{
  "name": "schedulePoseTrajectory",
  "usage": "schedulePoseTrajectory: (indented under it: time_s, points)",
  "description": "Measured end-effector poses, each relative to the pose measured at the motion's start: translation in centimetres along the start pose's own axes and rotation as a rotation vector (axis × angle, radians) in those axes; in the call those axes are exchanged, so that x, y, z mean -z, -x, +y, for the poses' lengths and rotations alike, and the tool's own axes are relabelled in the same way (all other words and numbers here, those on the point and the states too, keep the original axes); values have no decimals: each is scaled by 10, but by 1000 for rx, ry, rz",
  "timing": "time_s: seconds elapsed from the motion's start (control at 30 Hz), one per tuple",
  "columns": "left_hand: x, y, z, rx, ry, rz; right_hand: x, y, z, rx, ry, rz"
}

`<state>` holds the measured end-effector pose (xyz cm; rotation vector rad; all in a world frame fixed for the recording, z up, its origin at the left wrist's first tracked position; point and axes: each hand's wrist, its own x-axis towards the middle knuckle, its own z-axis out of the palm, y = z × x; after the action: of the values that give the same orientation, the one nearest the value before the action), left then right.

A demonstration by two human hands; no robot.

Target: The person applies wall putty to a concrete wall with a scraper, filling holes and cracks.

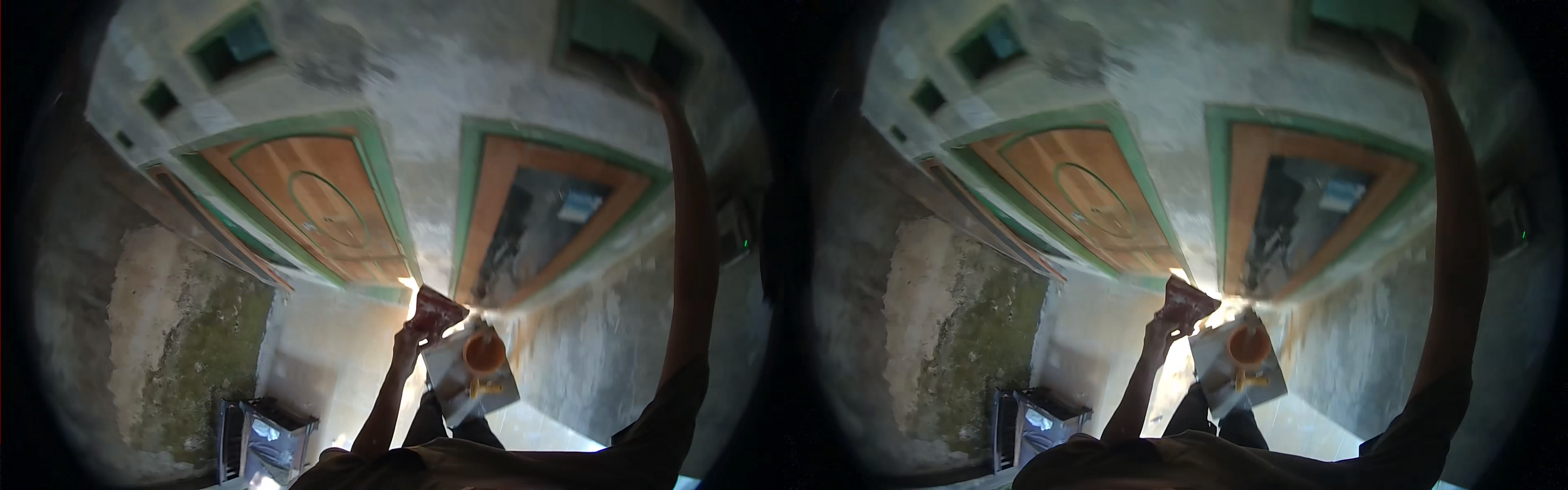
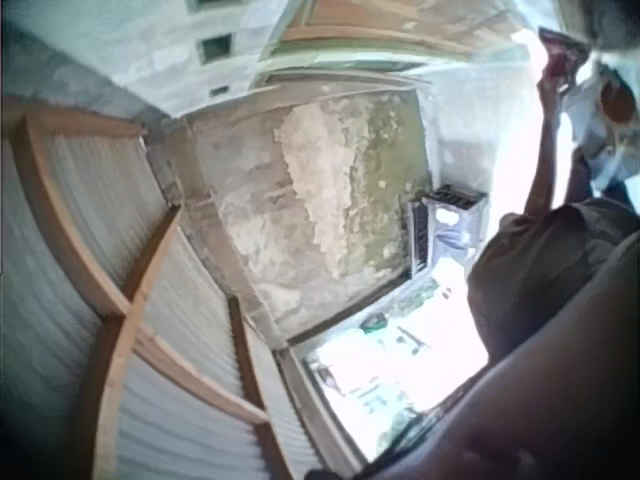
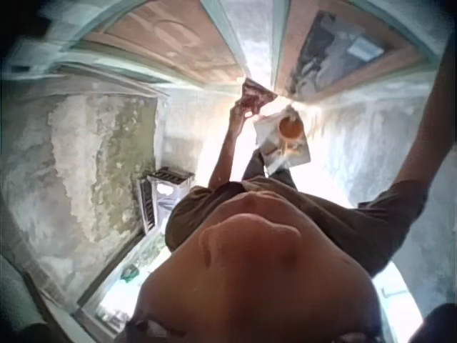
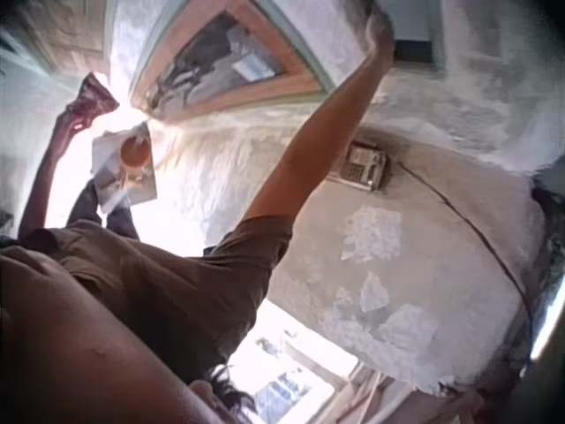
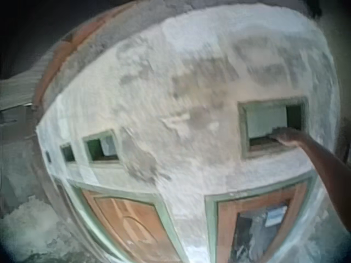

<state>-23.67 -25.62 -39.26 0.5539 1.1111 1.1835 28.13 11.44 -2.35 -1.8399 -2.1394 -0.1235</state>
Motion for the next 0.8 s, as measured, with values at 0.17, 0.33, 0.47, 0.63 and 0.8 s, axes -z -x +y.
schedulePoseTrajectory:
  time_s: [0.17,0.33,0.47,0.63,0.8]
  points:
    - [-11,1,58,-211,179,-70,59,11,-35,-122,114,-66]
    - [-12,-1,117,-301,184,19,51,-7,-52,-135,94,-42]
    - [-17,-10,138,-368,265,-44,38,-22,-2,43,98,39]
    - [0,-24,146,-407,371,-26,39,-25,-22,-133,-30,-81]
    - [15,-29,167,-524,511,28,42,-8,-42,-139,-156,49]
